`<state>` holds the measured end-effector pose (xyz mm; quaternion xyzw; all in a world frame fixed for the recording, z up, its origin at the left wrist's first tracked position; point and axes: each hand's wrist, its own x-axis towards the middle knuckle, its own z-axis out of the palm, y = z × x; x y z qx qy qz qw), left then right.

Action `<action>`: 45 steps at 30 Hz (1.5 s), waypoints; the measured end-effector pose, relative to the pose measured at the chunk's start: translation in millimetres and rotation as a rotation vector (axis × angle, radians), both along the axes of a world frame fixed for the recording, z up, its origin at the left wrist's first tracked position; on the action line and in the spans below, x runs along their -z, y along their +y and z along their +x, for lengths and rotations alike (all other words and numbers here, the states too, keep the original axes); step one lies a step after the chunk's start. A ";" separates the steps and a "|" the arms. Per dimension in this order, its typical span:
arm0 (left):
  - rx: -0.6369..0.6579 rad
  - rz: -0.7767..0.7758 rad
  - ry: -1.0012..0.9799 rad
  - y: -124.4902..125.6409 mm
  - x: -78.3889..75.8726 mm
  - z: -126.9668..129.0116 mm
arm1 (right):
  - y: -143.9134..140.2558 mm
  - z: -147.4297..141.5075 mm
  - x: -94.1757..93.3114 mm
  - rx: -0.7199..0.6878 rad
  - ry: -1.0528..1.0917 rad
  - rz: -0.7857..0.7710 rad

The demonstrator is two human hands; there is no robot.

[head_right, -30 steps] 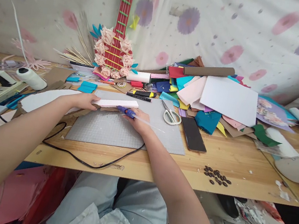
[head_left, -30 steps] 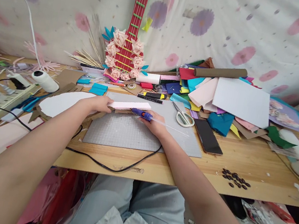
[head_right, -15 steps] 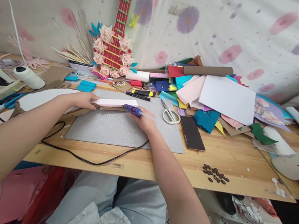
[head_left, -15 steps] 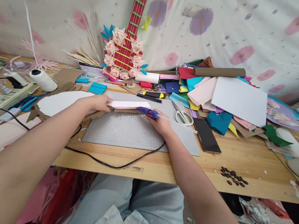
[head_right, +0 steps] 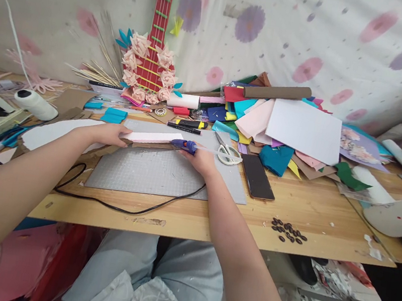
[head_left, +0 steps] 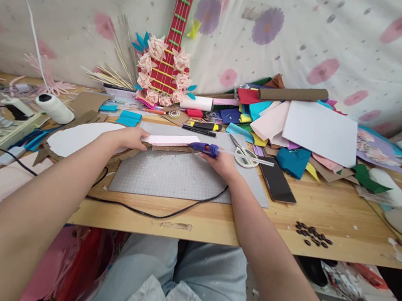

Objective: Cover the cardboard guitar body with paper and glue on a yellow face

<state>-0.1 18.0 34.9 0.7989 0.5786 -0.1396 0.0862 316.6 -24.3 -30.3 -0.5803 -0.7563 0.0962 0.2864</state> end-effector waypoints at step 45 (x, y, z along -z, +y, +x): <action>-0.064 -0.002 -0.030 -5.3 -2.3 2.4 | 6.7 29.1 -7.0 0.192 0.054 -0.172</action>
